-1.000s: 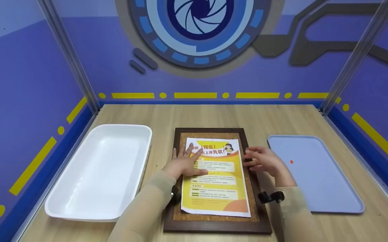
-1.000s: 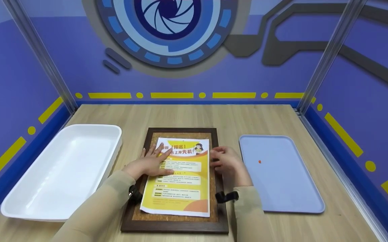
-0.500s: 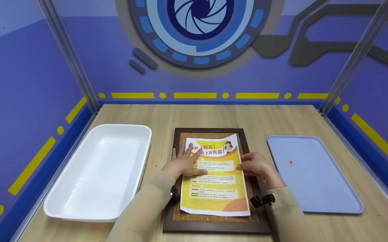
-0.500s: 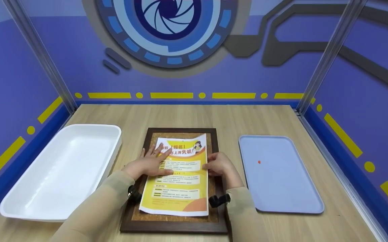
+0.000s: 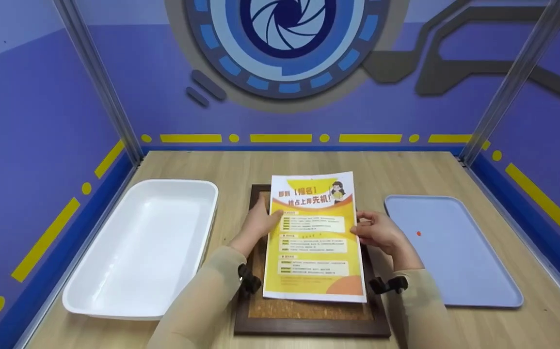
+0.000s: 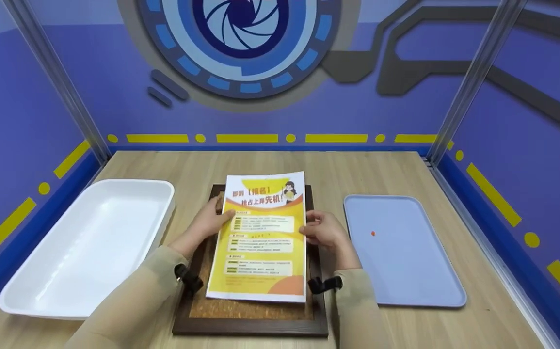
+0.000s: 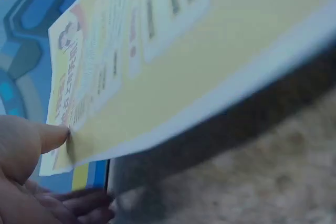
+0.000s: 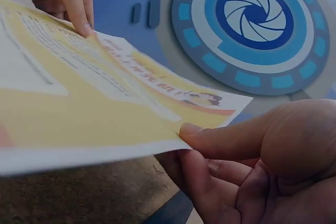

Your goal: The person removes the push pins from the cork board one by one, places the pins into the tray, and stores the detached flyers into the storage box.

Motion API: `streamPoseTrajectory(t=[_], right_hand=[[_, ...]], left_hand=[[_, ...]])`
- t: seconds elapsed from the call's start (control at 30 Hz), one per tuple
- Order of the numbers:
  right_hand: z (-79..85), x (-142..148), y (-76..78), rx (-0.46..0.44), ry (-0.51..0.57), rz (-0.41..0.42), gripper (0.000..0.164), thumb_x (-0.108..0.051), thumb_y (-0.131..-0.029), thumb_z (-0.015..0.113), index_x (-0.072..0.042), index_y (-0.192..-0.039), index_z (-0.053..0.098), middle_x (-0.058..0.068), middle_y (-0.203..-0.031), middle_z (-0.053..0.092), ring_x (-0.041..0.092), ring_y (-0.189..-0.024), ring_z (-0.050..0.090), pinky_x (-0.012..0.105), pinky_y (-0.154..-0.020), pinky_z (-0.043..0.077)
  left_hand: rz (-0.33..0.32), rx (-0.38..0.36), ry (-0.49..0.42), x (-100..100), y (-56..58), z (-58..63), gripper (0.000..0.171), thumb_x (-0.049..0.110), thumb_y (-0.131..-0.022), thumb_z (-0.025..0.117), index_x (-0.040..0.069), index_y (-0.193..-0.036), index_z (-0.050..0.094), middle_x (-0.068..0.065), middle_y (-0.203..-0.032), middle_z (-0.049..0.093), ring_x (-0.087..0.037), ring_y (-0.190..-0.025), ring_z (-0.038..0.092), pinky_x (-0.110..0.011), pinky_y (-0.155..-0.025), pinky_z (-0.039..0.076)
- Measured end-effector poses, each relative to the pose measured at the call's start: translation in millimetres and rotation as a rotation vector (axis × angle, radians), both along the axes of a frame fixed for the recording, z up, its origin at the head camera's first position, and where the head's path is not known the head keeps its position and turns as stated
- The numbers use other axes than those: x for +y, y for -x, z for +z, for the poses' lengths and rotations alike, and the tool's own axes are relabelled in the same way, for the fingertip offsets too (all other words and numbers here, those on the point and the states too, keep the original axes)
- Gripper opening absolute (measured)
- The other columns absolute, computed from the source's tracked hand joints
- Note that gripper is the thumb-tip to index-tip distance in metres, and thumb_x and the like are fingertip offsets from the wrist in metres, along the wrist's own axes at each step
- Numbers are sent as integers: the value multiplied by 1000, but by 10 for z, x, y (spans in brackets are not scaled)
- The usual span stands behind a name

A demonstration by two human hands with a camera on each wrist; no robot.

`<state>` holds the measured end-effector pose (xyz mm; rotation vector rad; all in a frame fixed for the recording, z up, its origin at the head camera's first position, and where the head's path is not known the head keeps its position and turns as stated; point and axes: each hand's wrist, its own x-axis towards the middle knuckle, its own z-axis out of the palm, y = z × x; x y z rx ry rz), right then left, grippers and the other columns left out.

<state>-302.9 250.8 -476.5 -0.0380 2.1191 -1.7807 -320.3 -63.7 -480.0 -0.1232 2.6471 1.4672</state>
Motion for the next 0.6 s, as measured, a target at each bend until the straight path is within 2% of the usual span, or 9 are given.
streamPoseTrajectory(t=[0.07, 0.1, 0.2, 0.3, 0.4, 0.6], right_hand=[[17, -1, 0, 11, 12, -20, 44, -3, -97, 67, 7, -136, 49, -4, -92, 77, 5, -79, 71, 18, -66, 58], [26, -10, 1, 16, 14, -30, 45, -4, -97, 67, 7, -136, 48, -4, -91, 76, 5, -79, 71, 18, -66, 58], [68, -77, -7, 43, 4, -48, 47, -5, -98, 67, 8, -139, 47, -4, -92, 76, 4, -79, 71, 19, -66, 58], [118, -202, -24, 76, 15, -43, 45, -6, -99, 66, 7, -139, 49, -1, -95, 76, 6, -80, 70, 20, -66, 58], [151, -415, -45, 111, 77, -48, 42, -1, -98, 64, 9, -136, 50, 3, -97, 76, 9, -80, 71, 22, -67, 59], [236, -1056, -56, 168, 118, -70, 36, 4, -96, 62, 8, -132, 56, 16, -103, 77, 14, -80, 72, 25, -68, 61]], left_hand=[[3, -21, -41, -30, 7, 92, 64, 20, -102, 62, -5, -155, 37, -24, -133, 63, -26, -104, 67, -42, -100, 55], [0, -27, -48, -48, 6, 147, 56, 17, -102, 62, -6, -150, 45, -22, -130, 65, -24, -102, 67, -40, -98, 56], [-15, -41, -44, -120, -12, 315, 40, 8, -100, 60, -6, -137, 59, -21, -120, 69, -22, -96, 67, -34, -89, 57], [-24, -38, -26, -251, -44, 487, 36, 6, -100, 60, -3, -134, 62, -19, -118, 70, -21, -95, 67, -30, -85, 56], [-47, -47, -41, -462, -73, 629, 38, 5, -100, 58, -4, -137, 60, -22, -122, 71, -22, -97, 69, -31, -82, 59], [-63, -16, 52, -1078, -135, 855, 44, 7, -99, 58, -7, -140, 56, -27, -129, 67, -24, -100, 69, -31, -78, 61]])
